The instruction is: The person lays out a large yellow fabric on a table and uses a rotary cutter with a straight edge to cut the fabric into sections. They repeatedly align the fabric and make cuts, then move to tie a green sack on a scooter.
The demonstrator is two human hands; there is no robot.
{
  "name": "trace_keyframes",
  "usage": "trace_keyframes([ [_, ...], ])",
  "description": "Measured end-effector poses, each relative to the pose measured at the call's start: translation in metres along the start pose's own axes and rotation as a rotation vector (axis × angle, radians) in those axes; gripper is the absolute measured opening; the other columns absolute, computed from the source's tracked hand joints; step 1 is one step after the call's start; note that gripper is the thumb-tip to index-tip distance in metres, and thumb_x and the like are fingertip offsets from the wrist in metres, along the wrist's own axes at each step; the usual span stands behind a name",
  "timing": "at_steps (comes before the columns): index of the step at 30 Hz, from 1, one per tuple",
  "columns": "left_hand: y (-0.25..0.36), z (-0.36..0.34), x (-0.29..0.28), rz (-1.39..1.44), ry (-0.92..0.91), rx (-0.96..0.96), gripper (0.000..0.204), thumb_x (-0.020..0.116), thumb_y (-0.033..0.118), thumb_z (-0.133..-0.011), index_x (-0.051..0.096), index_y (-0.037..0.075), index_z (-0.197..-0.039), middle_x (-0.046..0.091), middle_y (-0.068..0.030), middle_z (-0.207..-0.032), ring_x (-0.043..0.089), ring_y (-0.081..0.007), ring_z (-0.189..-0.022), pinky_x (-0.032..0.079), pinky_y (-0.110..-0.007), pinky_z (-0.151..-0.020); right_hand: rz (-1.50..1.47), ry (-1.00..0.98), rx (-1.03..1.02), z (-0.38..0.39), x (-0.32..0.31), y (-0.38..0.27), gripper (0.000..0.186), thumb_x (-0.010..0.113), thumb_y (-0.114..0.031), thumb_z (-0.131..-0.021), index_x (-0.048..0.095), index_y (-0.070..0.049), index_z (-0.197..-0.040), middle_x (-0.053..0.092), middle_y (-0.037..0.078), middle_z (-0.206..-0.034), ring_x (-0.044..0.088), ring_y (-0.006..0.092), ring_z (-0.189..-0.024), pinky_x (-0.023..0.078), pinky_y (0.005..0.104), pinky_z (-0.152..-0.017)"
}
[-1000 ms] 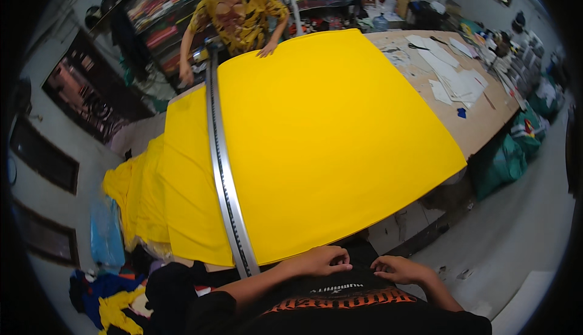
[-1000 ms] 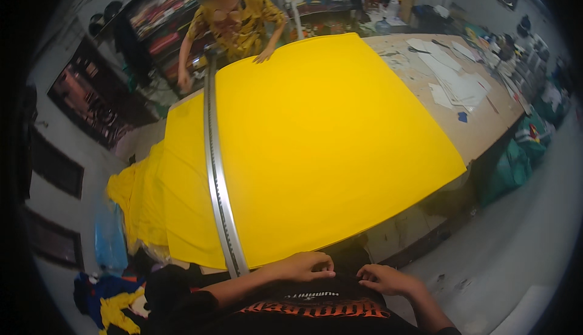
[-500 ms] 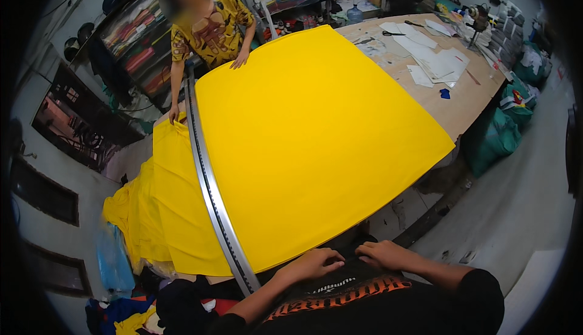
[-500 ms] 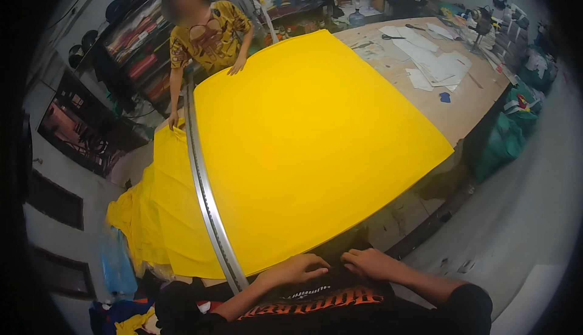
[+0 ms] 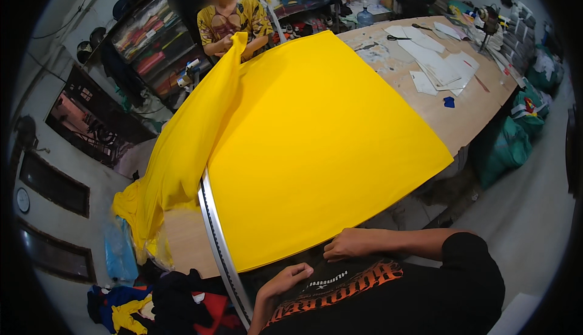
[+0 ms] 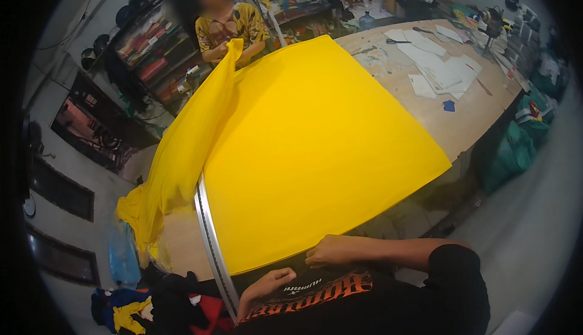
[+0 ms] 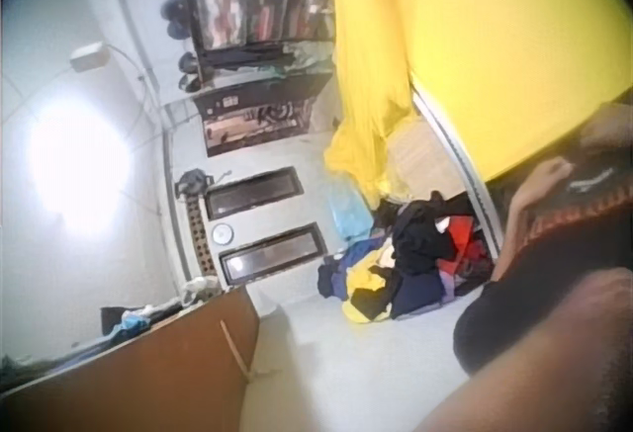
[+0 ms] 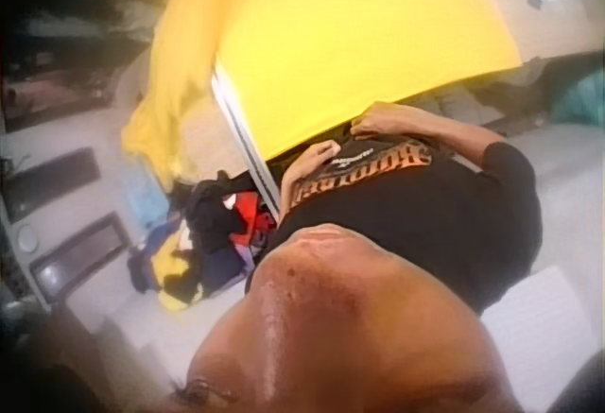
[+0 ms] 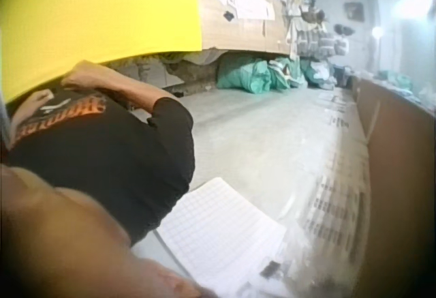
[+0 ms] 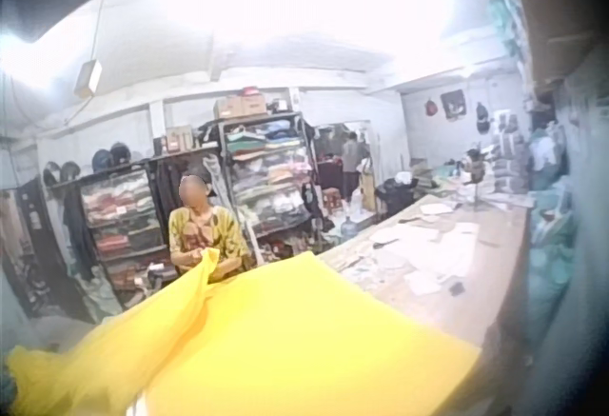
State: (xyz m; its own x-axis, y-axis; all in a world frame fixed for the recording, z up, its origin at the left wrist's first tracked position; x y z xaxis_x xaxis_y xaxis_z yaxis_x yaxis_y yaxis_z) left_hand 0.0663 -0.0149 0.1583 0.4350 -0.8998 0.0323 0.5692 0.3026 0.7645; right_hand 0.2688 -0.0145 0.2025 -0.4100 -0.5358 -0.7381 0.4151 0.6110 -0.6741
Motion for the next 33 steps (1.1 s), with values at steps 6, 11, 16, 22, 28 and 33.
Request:
trace_keyframes([
  [6, 0.023, -0.03, 0.032, 0.138, 0.135, -0.024, 0.037, 0.058, 0.039, -0.107, 0.069, 0.004, -0.105, 0.063, 0.0052, -0.09, 0.053, -0.0042, -0.086, 0.045, -0.024, -0.079, 0.001, -0.107, 0.103, 0.056, -0.028, 0.01, 0.021, 0.062, -0.029, -0.097, 0.064, -0.009, -0.093, 0.065, 0.008, -0.091, 0.068, 0.032, -0.09, 0.055, 0.0471, -0.076],
  [11, 0.009, -0.038, 0.049, 0.16, 0.073, -0.112, 0.044, 0.056, 0.042, -0.107, 0.071, 0.002, -0.115, 0.068, 0.0013, -0.098, 0.056, -0.0067, -0.094, 0.046, -0.024, -0.085, -0.04, -0.135, 0.161, 0.088, -0.037, 0.016, 0.02, 0.063, -0.028, -0.096, 0.064, -0.008, -0.094, 0.065, 0.009, -0.093, 0.067, 0.0339, -0.093, 0.054, 0.048, -0.077],
  [16, 0.0, -0.05, 0.057, 0.104, 0.023, -0.093, 0.043, 0.057, 0.039, -0.106, 0.065, 0.005, -0.131, 0.066, -0.0006, -0.107, 0.056, -0.0084, -0.101, 0.045, -0.024, -0.094, -0.166, -0.099, 0.164, 0.1, -0.048, 0.024, 0.018, 0.067, -0.021, -0.092, 0.062, -0.004, -0.091, 0.063, 0.012, -0.091, 0.067, 0.035, -0.09, 0.052, 0.0463, -0.076],
  [22, 0.026, -0.048, 0.065, 0.236, 0.019, 0.01, 0.04, 0.063, 0.027, -0.104, 0.057, 0.008, -0.14, 0.062, -0.0042, -0.128, 0.056, -0.0117, -0.119, 0.044, -0.03, -0.106, -0.422, -0.121, 0.357, 0.12, -0.041, 0.045, 0.019, 0.068, -0.023, -0.091, 0.069, -0.006, -0.099, 0.069, 0.012, -0.097, 0.067, 0.0313, -0.096, 0.051, 0.0423, -0.083],
  [28, 0.026, -0.045, 0.072, 0.154, 0.204, -0.018, 0.035, 0.063, 0.02, -0.104, 0.06, 0.005, -0.135, 0.068, -0.0068, -0.121, 0.063, -0.0142, -0.114, 0.049, -0.03, -0.102, -0.524, -0.097, 0.36, 0.124, -0.029, 0.071, 0.027, 0.066, -0.035, -0.098, 0.073, -0.01, -0.104, 0.071, 0.007, -0.097, 0.067, 0.0237, -0.091, 0.051, 0.036, -0.081],
  [33, 0.052, -0.034, 0.073, 0.086, 0.361, -0.007, 0.029, 0.067, 0.022, -0.102, 0.07, 0.005, -0.125, 0.074, -0.0091, -0.115, 0.069, -0.0157, -0.104, 0.053, -0.031, -0.094, -0.525, -0.182, 0.415, 0.115, -0.035, 0.072, 0.031, 0.064, -0.037, -0.098, 0.074, -0.008, -0.102, 0.072, 0.012, -0.09, 0.068, 0.0284, -0.088, 0.051, 0.04, -0.08],
])
Point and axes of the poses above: each hand's wrist, its own z-axis away from the middle knuckle, its own x-axis out of the palm, y = z × x, the point moved 6 cm from there along -z, towards the middle knuckle
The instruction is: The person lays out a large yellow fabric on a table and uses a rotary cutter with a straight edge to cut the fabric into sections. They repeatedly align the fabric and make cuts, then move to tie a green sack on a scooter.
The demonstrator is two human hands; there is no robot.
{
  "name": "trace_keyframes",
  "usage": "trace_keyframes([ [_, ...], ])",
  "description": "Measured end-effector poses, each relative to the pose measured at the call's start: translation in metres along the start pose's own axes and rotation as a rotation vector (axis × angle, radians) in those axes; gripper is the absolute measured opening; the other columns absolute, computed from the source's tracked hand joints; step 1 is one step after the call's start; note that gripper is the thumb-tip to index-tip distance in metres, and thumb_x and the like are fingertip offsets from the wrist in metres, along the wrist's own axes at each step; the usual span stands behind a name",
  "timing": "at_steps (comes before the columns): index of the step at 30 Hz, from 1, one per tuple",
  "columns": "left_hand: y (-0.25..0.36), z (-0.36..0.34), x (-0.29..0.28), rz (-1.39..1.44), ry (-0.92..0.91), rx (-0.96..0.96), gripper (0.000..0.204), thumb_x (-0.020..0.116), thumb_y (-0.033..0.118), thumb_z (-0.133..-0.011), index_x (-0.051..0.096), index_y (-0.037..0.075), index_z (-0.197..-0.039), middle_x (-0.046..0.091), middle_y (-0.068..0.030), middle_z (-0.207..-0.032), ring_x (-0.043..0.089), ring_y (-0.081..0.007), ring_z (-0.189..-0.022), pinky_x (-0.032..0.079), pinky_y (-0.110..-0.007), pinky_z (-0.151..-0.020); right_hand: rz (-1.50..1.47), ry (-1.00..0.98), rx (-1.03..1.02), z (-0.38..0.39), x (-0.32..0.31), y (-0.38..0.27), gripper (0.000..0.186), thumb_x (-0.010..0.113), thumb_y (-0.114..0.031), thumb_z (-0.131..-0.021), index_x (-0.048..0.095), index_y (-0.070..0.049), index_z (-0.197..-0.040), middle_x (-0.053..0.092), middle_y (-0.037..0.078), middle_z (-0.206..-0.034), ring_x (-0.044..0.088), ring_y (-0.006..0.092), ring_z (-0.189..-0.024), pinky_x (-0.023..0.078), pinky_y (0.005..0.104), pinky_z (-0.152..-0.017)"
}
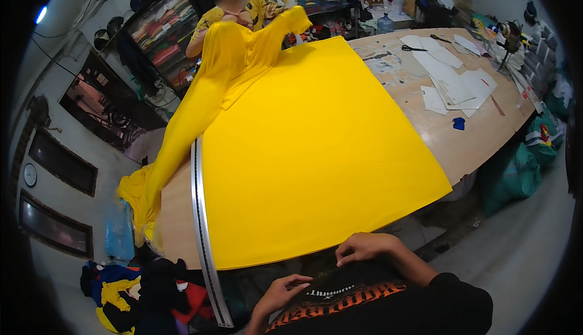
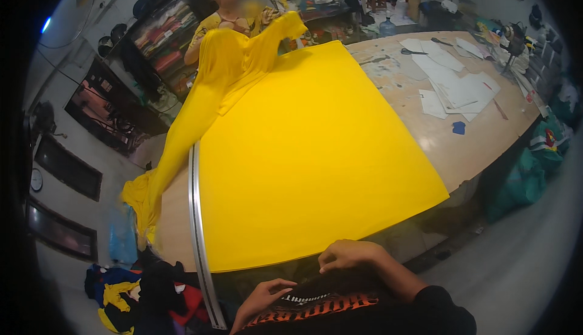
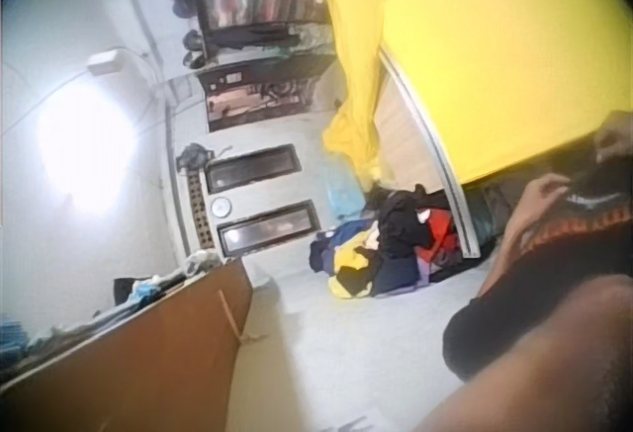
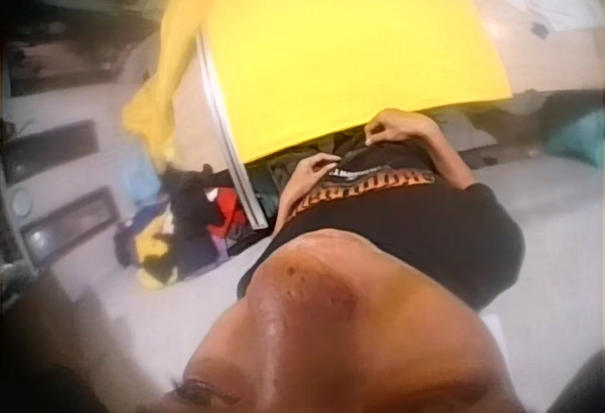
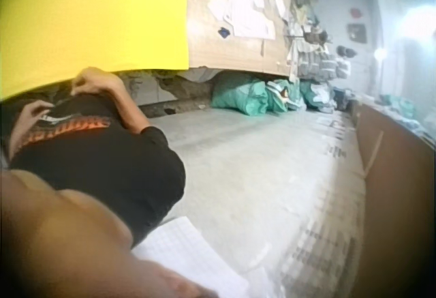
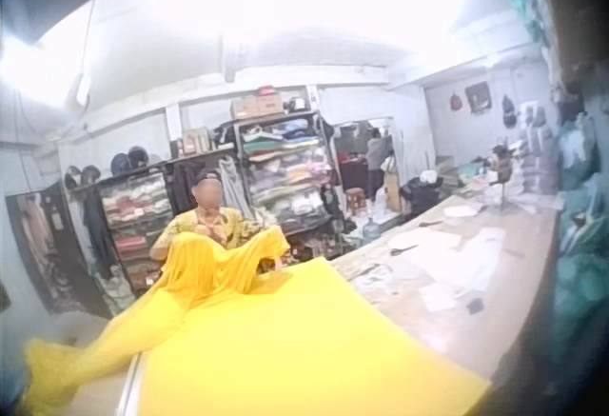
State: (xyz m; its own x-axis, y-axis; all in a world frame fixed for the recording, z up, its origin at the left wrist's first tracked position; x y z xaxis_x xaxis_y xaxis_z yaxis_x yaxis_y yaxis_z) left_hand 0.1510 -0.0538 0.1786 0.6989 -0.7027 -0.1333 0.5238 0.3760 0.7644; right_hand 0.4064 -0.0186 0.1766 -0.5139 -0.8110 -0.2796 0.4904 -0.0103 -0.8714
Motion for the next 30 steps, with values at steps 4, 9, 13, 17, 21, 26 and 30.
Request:
trace_keyframes([
  [4, 0.011, -0.003, -0.005, -0.117, 0.113, -0.005, 0.025, 0.074, 0.023, -0.097, 0.074, 0.002, -0.111, 0.077, -0.0092, -0.106, 0.07, -0.0129, -0.101, 0.054, -0.03, -0.091, 0.044, -0.033, 0.009, -0.009, -0.001, 0.012, 0.031, 0.063, -0.037, -0.101, 0.074, -0.01, -0.112, 0.074, 0.007, -0.1, 0.069, 0.0226, -0.092, 0.052, 0.0349, -0.084],
  [9, 0.016, -0.013, -0.025, 0.021, 0.303, 0.123, 0.02, 0.072, 0.019, -0.098, 0.071, -0.001, -0.099, 0.077, -0.009, -0.105, 0.07, -0.0126, -0.098, 0.052, -0.029, -0.093, -0.144, 0.39, 0.005, -0.012, -0.055, 0.054, 0.034, 0.06, -0.032, -0.104, 0.067, -0.01, -0.129, 0.074, 0.008, -0.102, 0.068, 0.0179, -0.09, 0.055, 0.0349, -0.082],
  [13, 0.01, -0.066, -0.076, 0.458, 0.572, 0.32, 0.039, 0.056, 0.031, -0.107, 0.06, -0.001, -0.128, 0.071, -0.0166, -0.115, 0.068, -0.0239, -0.11, 0.052, -0.036, -0.099, -0.338, 0.937, 0.112, 0.002, -0.119, 0.093, 0.047, 0.061, -0.039, -0.102, 0.056, -0.014, -0.142, 0.064, 0.011, -0.132, 0.061, 0.0252, -0.109, 0.051, 0.0403, -0.095],
  [17, -0.009, -0.169, -0.107, 1.078, 0.575, 0.315, 0.06, 0.046, 0.049, -0.108, 0.047, 0.003, -0.145, 0.06, -0.0175, -0.136, 0.059, -0.0303, -0.127, 0.049, -0.044, -0.107, -1.004, 1.12, -0.027, -0.006, -0.145, 0.148, 0.065, 0.057, -0.046, -0.103, 0.037, -0.013, -0.155, 0.049, 0.012, -0.148, 0.052, 0.0271, -0.127, 0.047, 0.0404, -0.104],
  [21, -0.001, -0.252, -0.12, 1.305, 0.331, 0.538, 0.069, 0.041, 0.059, -0.105, 0.043, 0.007, -0.151, 0.052, -0.0154, -0.148, 0.051, -0.0347, -0.135, 0.046, -0.05, -0.11, -1.367, 1.333, -0.411, -0.007, -0.136, 0.228, 0.07, 0.044, -0.059, -0.105, 0.033, -0.014, -0.158, 0.046, 0.016, -0.15, 0.046, 0.0291, -0.138, 0.042, 0.0417, -0.114],
  [26, -0.028, -0.25, -0.139, 1.438, 0.236, 0.698, 0.069, 0.04, 0.058, -0.104, 0.04, 0.011, -0.154, 0.049, -0.018, -0.151, 0.049, -0.0418, -0.135, 0.046, -0.057, -0.109, -1.443, 1.414, -0.549, 0.015, -0.128, 0.233, 0.07, 0.043, -0.06, -0.105, 0.033, -0.014, -0.158, 0.046, 0.016, -0.15, 0.047, 0.0287, -0.137, 0.042, 0.0414, -0.114],
  [30, -0.015, -0.205, -0.12, 1.45, 0.293, 0.643, 0.066, 0.042, 0.052, -0.103, 0.043, 0.008, -0.152, 0.049, -0.0153, -0.152, 0.048, -0.0381, -0.138, 0.043, -0.054, -0.113, -1.356, 1.523, -0.516, 0.059, -0.126, 0.261, 0.071, 0.042, -0.061, -0.105, 0.033, -0.014, -0.158, 0.047, 0.017, -0.149, 0.048, 0.0284, -0.136, 0.043, 0.0412, -0.113],
])
Point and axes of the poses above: each hand's wrist, its own z-axis away from the middle knuckle, its own x-axis out of the palm, y = z × x, the point moved 6 cm from there along -z, towards the middle knuckle
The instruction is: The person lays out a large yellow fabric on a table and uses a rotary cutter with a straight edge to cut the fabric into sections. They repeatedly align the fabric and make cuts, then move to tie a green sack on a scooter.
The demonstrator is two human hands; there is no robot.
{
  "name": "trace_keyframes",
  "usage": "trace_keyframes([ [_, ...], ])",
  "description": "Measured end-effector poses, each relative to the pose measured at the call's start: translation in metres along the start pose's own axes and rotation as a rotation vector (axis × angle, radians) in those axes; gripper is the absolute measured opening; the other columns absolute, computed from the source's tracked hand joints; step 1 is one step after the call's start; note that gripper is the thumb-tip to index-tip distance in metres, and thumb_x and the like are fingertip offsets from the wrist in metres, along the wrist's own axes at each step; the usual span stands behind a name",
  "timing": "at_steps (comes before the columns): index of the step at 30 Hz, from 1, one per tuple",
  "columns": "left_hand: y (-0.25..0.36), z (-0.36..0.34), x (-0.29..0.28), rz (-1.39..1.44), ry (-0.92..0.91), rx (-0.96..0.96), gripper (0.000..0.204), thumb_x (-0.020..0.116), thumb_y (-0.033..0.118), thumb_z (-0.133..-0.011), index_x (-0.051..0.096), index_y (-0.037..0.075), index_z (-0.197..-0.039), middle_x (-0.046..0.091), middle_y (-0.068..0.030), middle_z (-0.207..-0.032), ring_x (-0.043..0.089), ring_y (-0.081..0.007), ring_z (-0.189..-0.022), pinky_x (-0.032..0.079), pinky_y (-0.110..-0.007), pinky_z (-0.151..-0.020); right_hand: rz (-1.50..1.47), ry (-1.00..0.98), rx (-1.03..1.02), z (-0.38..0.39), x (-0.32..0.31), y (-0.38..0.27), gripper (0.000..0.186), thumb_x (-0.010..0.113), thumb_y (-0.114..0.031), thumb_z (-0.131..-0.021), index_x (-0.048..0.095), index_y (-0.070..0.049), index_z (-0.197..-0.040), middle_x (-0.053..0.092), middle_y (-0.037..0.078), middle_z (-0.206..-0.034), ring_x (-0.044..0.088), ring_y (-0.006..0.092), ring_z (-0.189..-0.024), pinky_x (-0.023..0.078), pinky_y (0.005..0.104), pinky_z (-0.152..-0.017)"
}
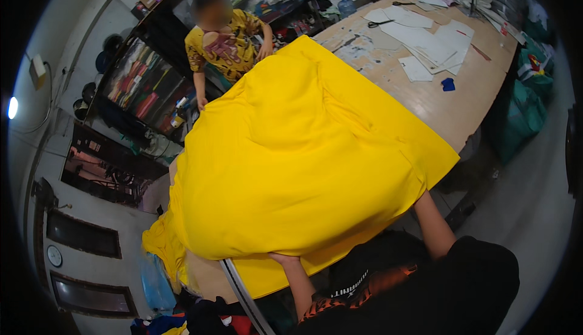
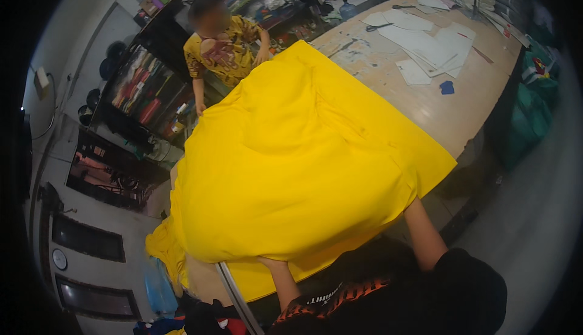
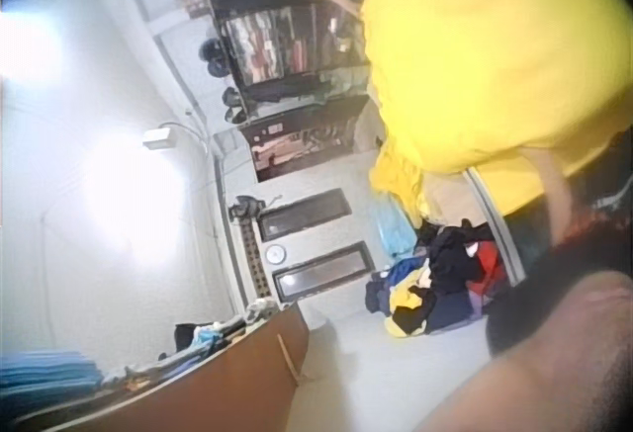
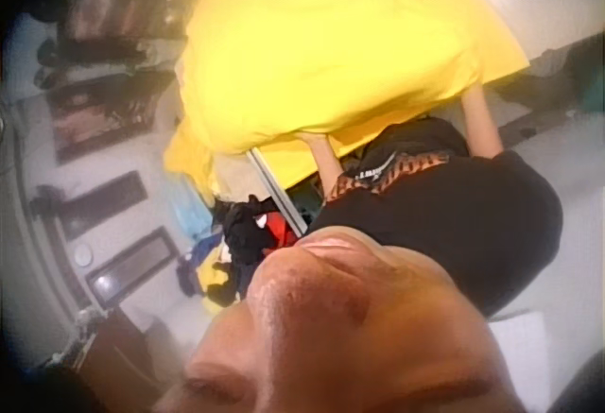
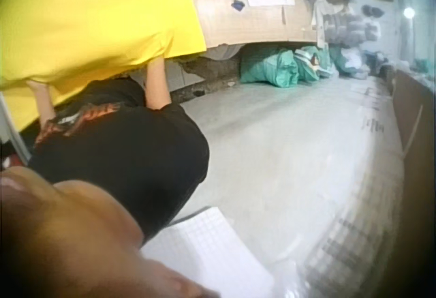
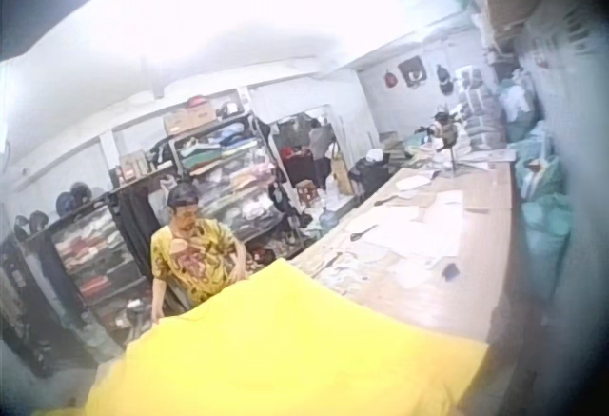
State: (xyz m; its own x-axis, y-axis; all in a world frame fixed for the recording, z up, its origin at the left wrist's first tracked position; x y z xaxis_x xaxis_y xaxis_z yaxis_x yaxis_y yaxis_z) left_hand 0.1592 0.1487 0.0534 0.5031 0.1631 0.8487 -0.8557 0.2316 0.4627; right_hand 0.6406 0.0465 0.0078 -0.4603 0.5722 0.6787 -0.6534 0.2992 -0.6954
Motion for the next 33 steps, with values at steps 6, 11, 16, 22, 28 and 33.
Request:
trace_keyframes([
  [6, 0.072, 0.048, -0.078, -0.116, 0.448, 0.275, 0.053, 0.046, 0.044, -0.102, 0.055, 0.01, -0.142, 0.059, -0.0129, -0.143, 0.055, -0.0344, -0.132, 0.045, -0.053, -0.111, -0.02, 0.025, -0.023, 0.012, -0.023, -0.036, 0.071, 0.04, -0.062, -0.105, 0.034, -0.015, -0.158, 0.047, 0.017, -0.148, 0.05, 0.0279, -0.135, 0.043, 0.0408, -0.113],
  [11, 0.09, 0.061, -0.095, -0.278, 0.501, 0.351, 0.054, 0.047, 0.043, -0.103, 0.053, 0.008, -0.144, 0.057, -0.0123, -0.145, 0.054, -0.0341, -0.134, 0.043, -0.047, -0.114, 0.296, 0.123, 0.222, 0.016, -0.04, -0.067, 0.075, 0.046, -0.064, -0.102, 0.041, -0.011, -0.155, 0.053, 0.02, -0.14, 0.058, 0.0287, -0.123, 0.05, 0.0394, -0.102],
  [16, 0.073, 0.061, -0.078, -0.347, 0.472, 0.312, 0.06, 0.045, 0.047, -0.105, 0.047, 0.006, -0.148, 0.05, -0.0136, -0.151, 0.05, -0.0334, -0.136, 0.041, -0.047, -0.115, 1.68, 0.112, -0.196, 0.017, 0.001, -0.058, 0.078, 0.07, -0.051, -0.092, 0.041, -0.015, -0.155, 0.047, 0.024, -0.144, 0.053, 0.0382, -0.123, 0.048, 0.0446, -0.101],
  [22, 0.056, 0.069, -0.051, -0.795, 0.507, 0.249, 0.054, 0.051, 0.041, -0.106, 0.051, -0.001, -0.141, 0.057, -0.0181, -0.14, 0.057, -0.0308, -0.126, 0.047, -0.043, -0.108, 1.866, 0.092, -0.202, 0.055, 0.029, -0.031, 0.058, 0.071, -0.03, -0.086, 0.056, -0.016, -0.14, 0.04, 0.022, -0.151, 0.045, 0.0428, -0.131, 0.043, 0.0496, -0.106],
  [28, 0.055, 0.072, -0.067, -0.939, 0.604, 0.296, 0.044, 0.059, 0.033, -0.105, 0.059, -0.003, -0.13, 0.064, -0.0136, -0.125, 0.063, -0.0249, -0.108, 0.05, -0.035, -0.096, 1.778, 0.171, -0.588, 0.016, -0.003, -0.037, 0.031, 0.073, -0.024, -0.087, 0.06, 0.003, -0.097, 0.062, 0.023, -0.101, 0.057, 0.0441, -0.103, 0.047, 0.0515, -0.092],
  [33, 0.063, 0.076, -0.066, -0.712, 0.595, 0.395, 0.039, 0.06, 0.029, -0.104, 0.06, -0.002, -0.126, 0.064, -0.0125, -0.123, 0.063, -0.0245, -0.111, 0.051, -0.036, -0.097, 1.957, -0.02, -0.405, 0.02, 0.016, -0.041, 0.035, 0.074, -0.024, -0.086, 0.054, 0.001, -0.1, 0.06, 0.025, -0.102, 0.059, 0.0449, -0.098, 0.048, 0.0545, -0.085],
])
Point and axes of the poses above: each hand's wrist, its own z-axis away from the middle knuckle, its own x-axis out of the palm, y = z × x, the point moved 6 cm from there along -z, towards the middle knuckle
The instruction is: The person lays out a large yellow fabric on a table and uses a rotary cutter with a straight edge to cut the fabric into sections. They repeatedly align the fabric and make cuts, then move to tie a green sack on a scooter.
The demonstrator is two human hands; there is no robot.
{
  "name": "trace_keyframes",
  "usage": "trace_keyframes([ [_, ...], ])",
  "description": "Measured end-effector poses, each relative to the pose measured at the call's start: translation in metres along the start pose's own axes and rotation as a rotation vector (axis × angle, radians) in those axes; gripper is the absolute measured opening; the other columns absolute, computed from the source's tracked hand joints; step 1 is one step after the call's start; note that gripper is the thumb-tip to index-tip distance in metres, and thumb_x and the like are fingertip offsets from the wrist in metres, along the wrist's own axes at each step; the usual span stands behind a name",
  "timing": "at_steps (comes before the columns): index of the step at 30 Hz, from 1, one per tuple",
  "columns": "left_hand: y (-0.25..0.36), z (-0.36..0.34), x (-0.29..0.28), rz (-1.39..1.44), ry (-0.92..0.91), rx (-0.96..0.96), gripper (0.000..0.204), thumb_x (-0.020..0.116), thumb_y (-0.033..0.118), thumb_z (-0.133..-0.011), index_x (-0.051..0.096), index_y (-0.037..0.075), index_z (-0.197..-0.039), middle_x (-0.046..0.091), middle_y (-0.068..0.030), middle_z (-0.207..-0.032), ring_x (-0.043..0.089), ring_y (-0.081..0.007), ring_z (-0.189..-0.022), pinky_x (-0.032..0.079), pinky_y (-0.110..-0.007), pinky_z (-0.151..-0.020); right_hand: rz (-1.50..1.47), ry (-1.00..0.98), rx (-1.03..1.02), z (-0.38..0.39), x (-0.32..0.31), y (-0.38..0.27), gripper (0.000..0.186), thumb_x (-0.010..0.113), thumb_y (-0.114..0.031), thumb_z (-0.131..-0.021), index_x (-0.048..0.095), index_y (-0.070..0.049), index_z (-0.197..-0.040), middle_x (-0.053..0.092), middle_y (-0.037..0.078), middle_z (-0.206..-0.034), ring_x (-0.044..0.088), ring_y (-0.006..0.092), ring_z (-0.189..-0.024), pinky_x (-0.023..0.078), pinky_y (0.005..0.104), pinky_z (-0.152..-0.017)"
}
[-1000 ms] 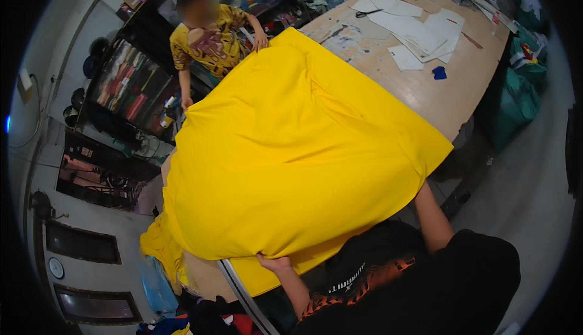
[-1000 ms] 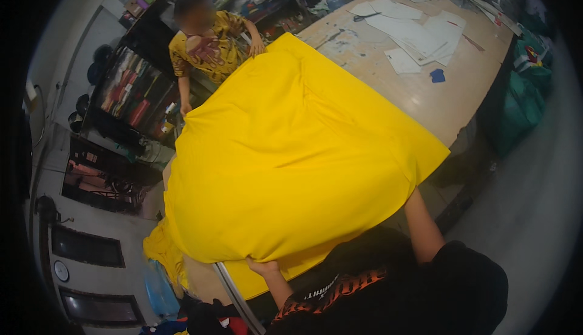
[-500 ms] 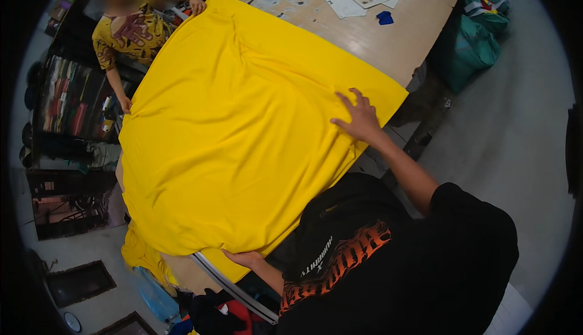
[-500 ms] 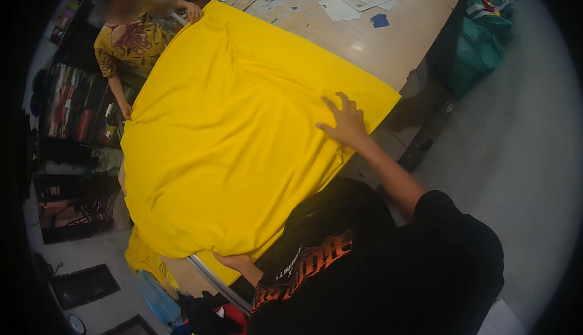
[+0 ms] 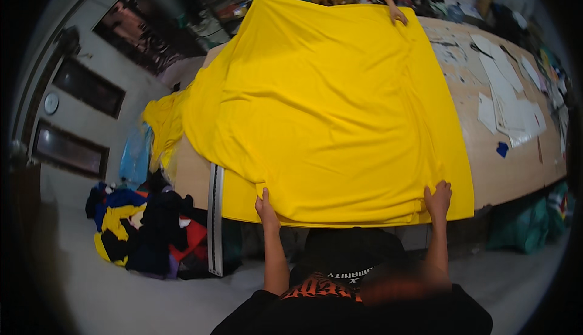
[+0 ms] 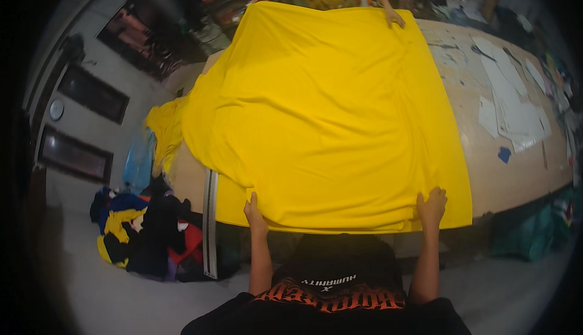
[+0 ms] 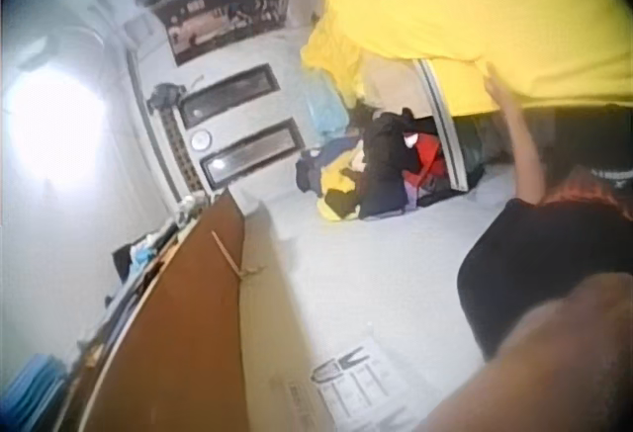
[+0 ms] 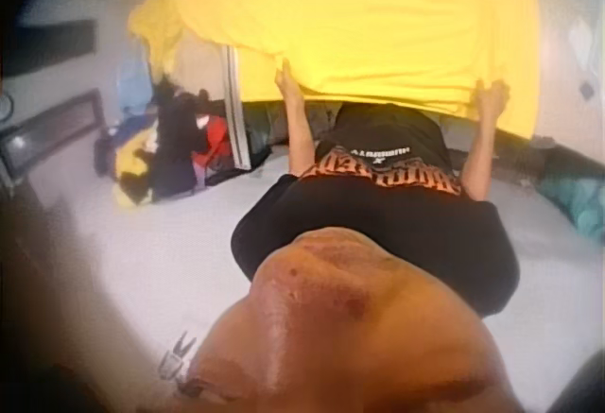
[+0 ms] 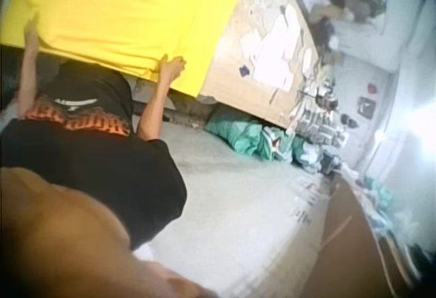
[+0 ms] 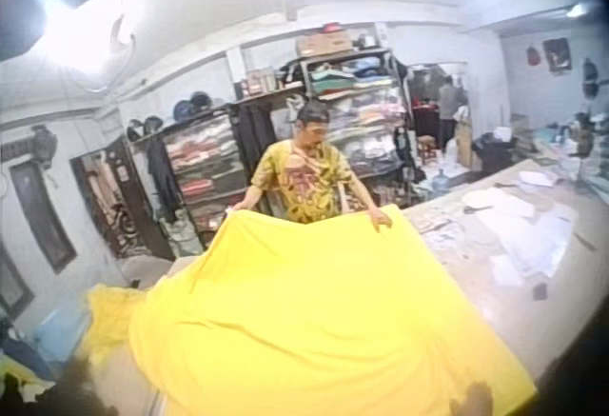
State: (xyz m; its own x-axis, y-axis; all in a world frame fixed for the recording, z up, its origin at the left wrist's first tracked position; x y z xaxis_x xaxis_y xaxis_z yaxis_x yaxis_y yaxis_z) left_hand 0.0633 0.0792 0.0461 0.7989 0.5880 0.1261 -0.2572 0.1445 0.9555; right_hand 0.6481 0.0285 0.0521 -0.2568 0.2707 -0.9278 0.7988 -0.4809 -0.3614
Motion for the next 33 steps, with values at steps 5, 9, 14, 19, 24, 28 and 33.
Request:
trace_keyframes([
  [5, -0.001, 0.005, -0.007, 0.245, 0.107, -0.117, 0.04, 0.063, 0.027, -0.102, 0.058, -0.001, -0.129, 0.064, -0.0124, -0.126, 0.063, -0.0247, -0.113, 0.051, -0.036, -0.098, -0.138, -0.065, 0.183, -0.005, 0.0, 0.032, 0.031, 0.063, -0.003, -0.082, 0.047, -0.002, -0.108, 0.061, 0.028, -0.104, 0.061, 0.0489, -0.101, 0.048, 0.0542, -0.088],
  [9, 0.007, 0.004, -0.002, 0.308, 0.085, -0.106, 0.044, 0.065, 0.028, -0.1, 0.055, -0.001, -0.133, 0.064, -0.0141, -0.129, 0.063, -0.0277, -0.114, 0.053, -0.04, -0.098, -0.165, 0.02, 0.294, -0.008, -0.006, 0.084, 0.043, 0.06, 0.002, -0.082, 0.046, -0.007, -0.121, 0.064, 0.027, -0.104, 0.065, 0.0465, -0.1, 0.05, 0.0511, -0.086],
  [14, -0.005, -0.011, -0.009, 0.326, 0.132, -0.096, 0.046, 0.057, 0.03, -0.102, 0.055, -0.001, -0.136, 0.063, -0.0167, -0.132, 0.062, -0.0317, -0.119, 0.052, -0.044, -0.101, -0.476, -0.173, 0.429, 0.003, -0.012, 0.117, 0.044, 0.058, 0.001, -0.085, 0.054, -0.004, -0.129, 0.06, 0.014, -0.091, 0.063, 0.0252, -0.078, 0.053, 0.0372, -0.074],
  [19, -0.036, -0.029, -0.03, 0.467, 0.084, -0.18, 0.055, 0.052, 0.041, -0.104, 0.052, 0.003, -0.144, 0.058, -0.0173, -0.143, 0.058, -0.0356, -0.128, 0.05, -0.048, -0.106, -0.766, -0.248, 0.558, 0.019, 0.019, 0.119, 0.035, 0.07, -0.035, -0.096, 0.06, -0.008, -0.116, 0.063, 0.008, -0.089, 0.059, 0.0159, -0.065, 0.052, 0.0323, -0.055],
  [24, -0.03, -0.039, -0.041, 0.708, -0.041, -0.315, 0.059, 0.044, 0.048, -0.105, 0.05, 0.009, -0.148, 0.056, -0.0152, -0.147, 0.051, -0.0384, -0.136, 0.042, -0.055, -0.113, -0.53, -0.294, 0.395, -0.001, 0.03, 0.108, 0.029, 0.076, -0.025, -0.091, 0.062, -0.004, -0.104, 0.064, 0.008, -0.082, 0.058, 0.0153, -0.061, 0.049, 0.0321, -0.054],
  [28, 0.028, -0.057, -0.014, 0.673, -0.143, -0.198, 0.056, 0.043, 0.045, -0.106, 0.05, 0.008, -0.148, 0.055, -0.0145, -0.148, 0.052, -0.0378, -0.136, 0.042, -0.055, -0.113, -0.598, -0.315, 0.467, -0.009, -0.005, 0.076, 0.032, 0.075, -0.021, -0.087, 0.064, 0.001, -0.107, 0.068, 0.015, -0.09, 0.066, 0.0219, -0.075, 0.052, 0.0342, -0.067],
  [33, 0.145, -0.071, -0.007, 0.472, -0.127, 0.134, 0.051, 0.05, 0.039, -0.105, 0.054, 0.003, -0.142, 0.059, -0.0141, -0.143, 0.059, -0.0337, -0.127, 0.05, -0.045, -0.106, -0.645, -0.245, 0.22, -0.031, -0.083, 0.027, 0.034, 0.069, -0.019, -0.092, 0.061, -0.006, -0.122, 0.068, 0.016, -0.095, 0.066, 0.0209, -0.076, 0.052, 0.0339, -0.071],
])
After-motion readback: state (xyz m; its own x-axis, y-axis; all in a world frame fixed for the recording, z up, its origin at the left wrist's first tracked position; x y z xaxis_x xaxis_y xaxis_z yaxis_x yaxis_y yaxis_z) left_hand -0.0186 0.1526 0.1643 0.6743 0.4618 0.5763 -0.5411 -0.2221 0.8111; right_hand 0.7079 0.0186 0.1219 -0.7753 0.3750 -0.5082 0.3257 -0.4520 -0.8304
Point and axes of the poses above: each hand's wrist, its own z-axis away from the middle knuckle, its own x-axis out of the palm, y = z × x, the point moved 6 cm from there along -z, towards the middle knuckle
